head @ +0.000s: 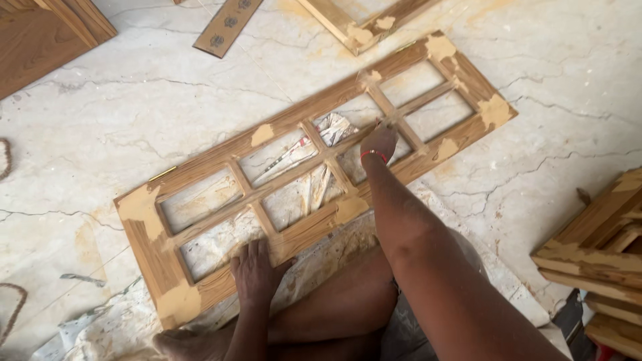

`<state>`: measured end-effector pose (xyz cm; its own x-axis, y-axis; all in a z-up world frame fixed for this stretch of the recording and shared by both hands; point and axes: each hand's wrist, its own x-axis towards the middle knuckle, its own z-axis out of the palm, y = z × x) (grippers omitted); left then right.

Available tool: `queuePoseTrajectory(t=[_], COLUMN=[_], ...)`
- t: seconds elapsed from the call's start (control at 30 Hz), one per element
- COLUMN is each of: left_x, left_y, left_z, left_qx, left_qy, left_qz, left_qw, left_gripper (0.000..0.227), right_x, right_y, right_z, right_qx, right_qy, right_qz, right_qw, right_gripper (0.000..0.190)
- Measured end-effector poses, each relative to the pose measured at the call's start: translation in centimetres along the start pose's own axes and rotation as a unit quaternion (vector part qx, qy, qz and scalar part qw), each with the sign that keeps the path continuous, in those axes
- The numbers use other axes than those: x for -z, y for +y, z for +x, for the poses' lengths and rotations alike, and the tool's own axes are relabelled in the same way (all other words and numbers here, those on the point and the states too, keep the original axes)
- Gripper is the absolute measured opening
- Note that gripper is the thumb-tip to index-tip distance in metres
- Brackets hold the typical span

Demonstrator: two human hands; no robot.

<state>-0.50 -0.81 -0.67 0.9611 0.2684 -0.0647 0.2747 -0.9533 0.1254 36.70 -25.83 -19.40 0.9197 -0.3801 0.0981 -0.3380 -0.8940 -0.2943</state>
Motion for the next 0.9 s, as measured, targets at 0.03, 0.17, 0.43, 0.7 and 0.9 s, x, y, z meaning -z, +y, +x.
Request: queuePoseTrajectory(t=[0.03, 0.17, 0.43, 0.7, 0.9], left_x=[-0.1, 0.4, 1.0, 0.9, 0.8], left_y=[0.0, 0.3, 0.7, 0.6, 0.7], left_z=[0.0, 1.1, 0.9, 1.0, 1.1], left_qx=[0.006, 0.021, 0.042, 0.035, 0.036], left_qy=[-0.015, -0.038, -0.088, -0.083, -0.106], left_qz=[0.004, 0.014, 0.031, 0.047, 0.052], left_qw=[1.000, 0.999, 0.995, 0.995, 0.992], left_gripper=[0.086, 0.091, 0.098, 0.105, 0.099], right_x=[0.2, 2.0, 6.1, 13.7, 13.4], right_y=[0.0, 0.3, -0.8, 7.0, 4.2], right_z=[0.0, 1.1, 7.3, 11.8, 10.0], right_qx=[-0.012, 0.024, 0.053, 0.196, 0.216], right_qy=[0.012, 0.079, 0.099, -0.209, -0.213], right_qz=[0.042, 0.110, 0.477, 0.115, 0.026], right_qw=[0.999, 0.991, 0.872, 0.951, 0.953], right_gripper=[0.020, 0.023, 0.021, 0.031, 0.041])
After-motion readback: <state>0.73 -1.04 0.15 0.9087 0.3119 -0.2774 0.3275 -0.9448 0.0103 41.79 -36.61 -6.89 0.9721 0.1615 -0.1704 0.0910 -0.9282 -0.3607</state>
